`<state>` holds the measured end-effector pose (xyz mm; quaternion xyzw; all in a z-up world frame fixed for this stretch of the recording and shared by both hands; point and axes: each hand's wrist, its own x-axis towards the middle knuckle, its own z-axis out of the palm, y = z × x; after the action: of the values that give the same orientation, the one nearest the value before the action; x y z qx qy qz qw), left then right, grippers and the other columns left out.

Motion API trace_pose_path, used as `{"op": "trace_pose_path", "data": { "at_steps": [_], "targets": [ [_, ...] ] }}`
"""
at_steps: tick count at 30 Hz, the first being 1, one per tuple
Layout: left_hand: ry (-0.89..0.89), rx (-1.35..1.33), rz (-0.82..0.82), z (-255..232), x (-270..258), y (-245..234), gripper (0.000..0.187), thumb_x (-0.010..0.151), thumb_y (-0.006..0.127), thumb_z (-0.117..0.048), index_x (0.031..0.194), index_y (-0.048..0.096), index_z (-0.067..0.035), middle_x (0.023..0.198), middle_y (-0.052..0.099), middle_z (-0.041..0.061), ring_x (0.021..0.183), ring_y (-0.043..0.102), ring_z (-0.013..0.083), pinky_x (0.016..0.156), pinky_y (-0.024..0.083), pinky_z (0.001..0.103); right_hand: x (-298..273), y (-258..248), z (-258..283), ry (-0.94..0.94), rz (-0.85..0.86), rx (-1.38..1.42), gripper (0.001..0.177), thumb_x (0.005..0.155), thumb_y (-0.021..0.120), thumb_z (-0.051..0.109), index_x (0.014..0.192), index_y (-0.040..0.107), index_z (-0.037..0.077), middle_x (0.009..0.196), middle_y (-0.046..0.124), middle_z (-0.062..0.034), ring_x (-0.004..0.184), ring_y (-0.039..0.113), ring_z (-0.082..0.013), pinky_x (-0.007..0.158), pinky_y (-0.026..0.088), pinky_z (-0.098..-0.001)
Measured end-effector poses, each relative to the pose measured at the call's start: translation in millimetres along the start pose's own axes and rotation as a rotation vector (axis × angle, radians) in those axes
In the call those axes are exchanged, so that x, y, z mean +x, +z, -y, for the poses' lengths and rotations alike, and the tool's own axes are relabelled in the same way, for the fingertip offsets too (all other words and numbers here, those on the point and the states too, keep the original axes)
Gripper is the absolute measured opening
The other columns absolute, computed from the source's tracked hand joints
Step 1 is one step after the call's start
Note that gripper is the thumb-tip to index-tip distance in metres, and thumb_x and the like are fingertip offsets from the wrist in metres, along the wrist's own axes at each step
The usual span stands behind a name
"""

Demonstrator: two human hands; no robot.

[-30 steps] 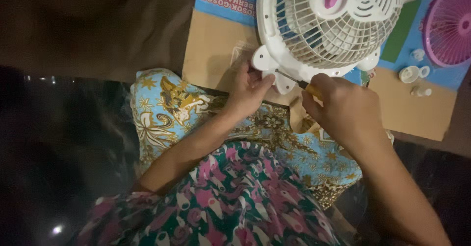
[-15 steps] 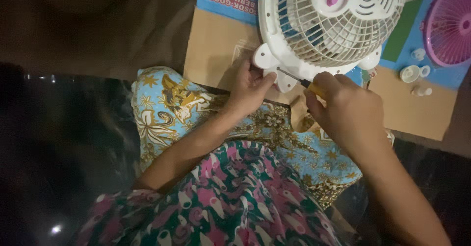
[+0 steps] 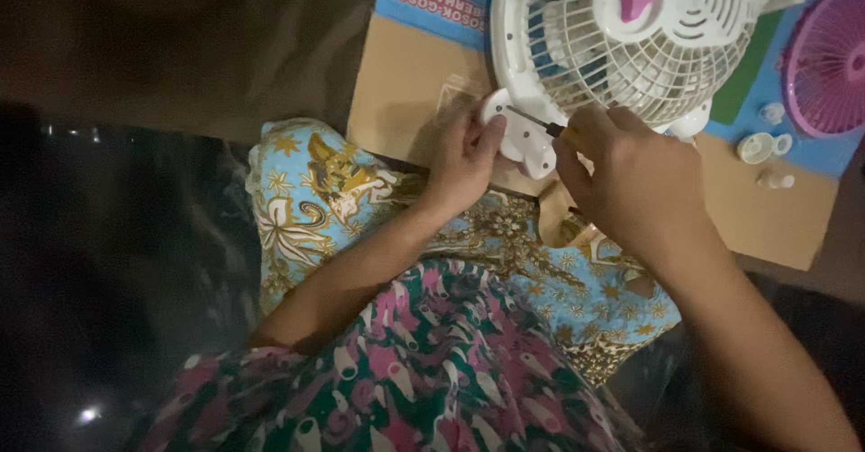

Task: The person assembles a white Hello Kitty-shaped electric fan by securing its base with a screwdriver. They repeatedly tighten screws on the fan's base while holding the unit steady.

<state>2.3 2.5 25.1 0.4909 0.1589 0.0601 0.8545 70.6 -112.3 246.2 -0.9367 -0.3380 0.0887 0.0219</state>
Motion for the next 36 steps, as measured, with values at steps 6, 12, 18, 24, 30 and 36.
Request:
{"op": "trace_pose_path", "data": {
  "at_steps": [6,12,18,24,30,36],
  "targets": [
    [-0.013,0.017,0.015,4.4,-0.6,-1.0,0.035,0.108,0.057,-0.015,0.138,0.055,0.002,0.117,0.070,0.009,0.106,0.068,0.0134,0.093,0.057,0.030,2.5,-4.1,-0.4,-0.048,0.011,0.029,0.017,0.094,0.074,0.025,0.103,0.069,0.011,0.090,0.069,-0.0101,0.068,0.067,-0.0347,0.059,0.053,-0.0447],
    [0.000,-0.072,-0.012,11.1,1.1,2.2,0.035,0.108,0.059,-0.013,0.138,0.056,0.004,0.117,0.070,0.010,0.106,0.068,0.0141,0.093,0.057,0.031,10.7,-8.0,3.7,-0.066,0.039,-0.043,0.019,0.095,0.074,0.027,0.104,0.070,0.011,0.088,0.069,-0.0102,0.067,0.068,-0.0349,0.058,0.054,-0.0448],
    [0.027,-0.078,-0.021,3.8,0.5,5.7,0.035,0.107,0.058,-0.011,0.139,0.054,0.003,0.118,0.068,0.009,0.105,0.067,0.0126,0.089,0.058,0.030,21.6,-13.0,4.3,-0.112,0.060,-0.164,0.020,0.094,0.073,0.029,0.103,0.070,0.011,0.088,0.069,-0.0115,0.066,0.069,-0.0335,0.055,0.054,-0.0434],
    [-0.017,-0.067,-0.009,1.2,0.5,4.8,0.034,0.105,0.059,-0.012,0.135,0.055,0.001,0.105,0.067,0.007,0.090,0.068,0.0112,0.073,0.062,0.029,31.6,1.6,-7.2,-0.031,0.170,-0.076,0.033,0.093,0.075,0.035,0.109,0.068,0.008,0.078,0.071,-0.0146,0.067,0.069,-0.0367,0.059,0.054,-0.0479],
    [0.149,0.005,0.050,14.0,-1.2,1.4,0.021,0.111,0.060,-0.006,0.130,0.056,0.002,0.112,0.063,0.007,0.102,0.063,0.0100,0.091,0.056,0.029,47.2,47.2,-4.7,-0.080,-0.007,0.257,0.035,0.089,0.079,0.033,0.107,0.072,0.004,0.085,0.070,-0.0197,0.074,0.068,-0.0409,0.065,0.053,-0.0485],
    [0.133,-0.038,0.139,10.6,-3.4,-3.7,0.037,0.106,0.059,-0.002,0.140,0.048,0.000,0.126,0.060,0.007,0.117,0.061,0.0124,0.102,0.054,0.030,56.6,53.9,0.1,-0.021,0.060,0.268,0.032,0.088,0.079,0.033,0.085,0.073,0.002,0.076,0.067,-0.0213,0.068,0.066,-0.0427,0.063,0.052,-0.0492]
  ]
}}
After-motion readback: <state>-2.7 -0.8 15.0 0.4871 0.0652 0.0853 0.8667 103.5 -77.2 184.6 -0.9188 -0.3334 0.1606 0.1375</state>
